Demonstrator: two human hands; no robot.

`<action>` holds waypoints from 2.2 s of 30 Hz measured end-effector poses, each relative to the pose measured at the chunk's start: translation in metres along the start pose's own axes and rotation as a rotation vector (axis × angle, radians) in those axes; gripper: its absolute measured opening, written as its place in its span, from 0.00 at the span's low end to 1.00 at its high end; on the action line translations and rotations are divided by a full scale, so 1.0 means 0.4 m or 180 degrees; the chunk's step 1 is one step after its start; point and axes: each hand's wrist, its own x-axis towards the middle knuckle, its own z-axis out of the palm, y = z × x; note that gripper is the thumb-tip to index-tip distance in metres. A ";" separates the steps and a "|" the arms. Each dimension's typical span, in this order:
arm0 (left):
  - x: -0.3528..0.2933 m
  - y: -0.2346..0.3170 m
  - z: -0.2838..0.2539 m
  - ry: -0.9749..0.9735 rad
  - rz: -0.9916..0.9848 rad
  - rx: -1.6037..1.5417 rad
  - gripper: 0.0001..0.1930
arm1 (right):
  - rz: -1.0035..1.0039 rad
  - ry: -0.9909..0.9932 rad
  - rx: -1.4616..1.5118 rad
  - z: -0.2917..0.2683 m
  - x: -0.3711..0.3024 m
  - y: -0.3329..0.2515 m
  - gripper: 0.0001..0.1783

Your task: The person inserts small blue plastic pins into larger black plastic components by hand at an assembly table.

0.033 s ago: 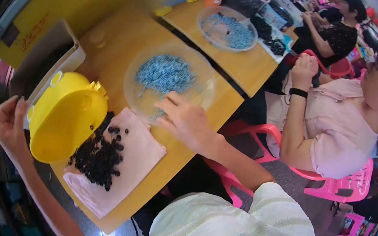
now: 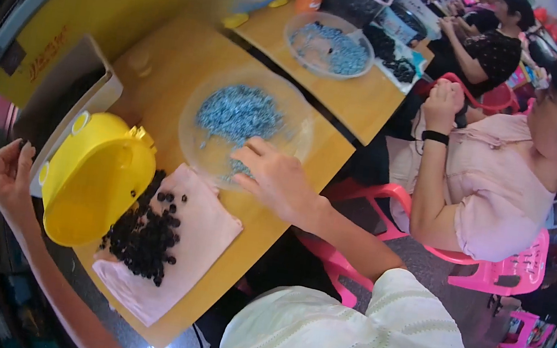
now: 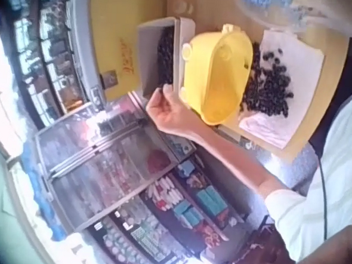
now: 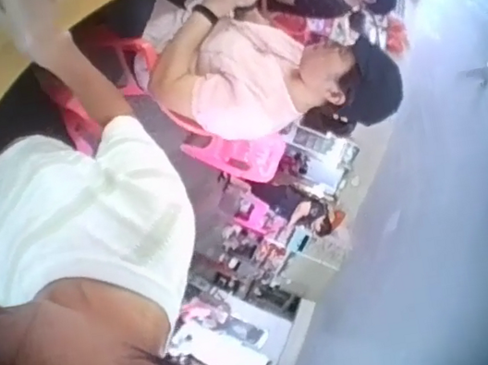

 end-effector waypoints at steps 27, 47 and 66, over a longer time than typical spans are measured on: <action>-0.265 0.246 0.447 -0.2803 0.0710 -0.0261 0.17 | -0.0086 -0.0765 -0.0049 -0.036 0.039 0.114 0.24; -0.325 0.211 0.615 -0.2568 0.0143 -0.0073 0.19 | 0.0081 0.0013 0.0630 0.086 0.037 0.152 0.19; -0.315 0.266 0.552 -0.2498 -0.1332 -0.2100 0.11 | 0.0392 0.0479 0.1658 0.014 0.023 0.086 0.12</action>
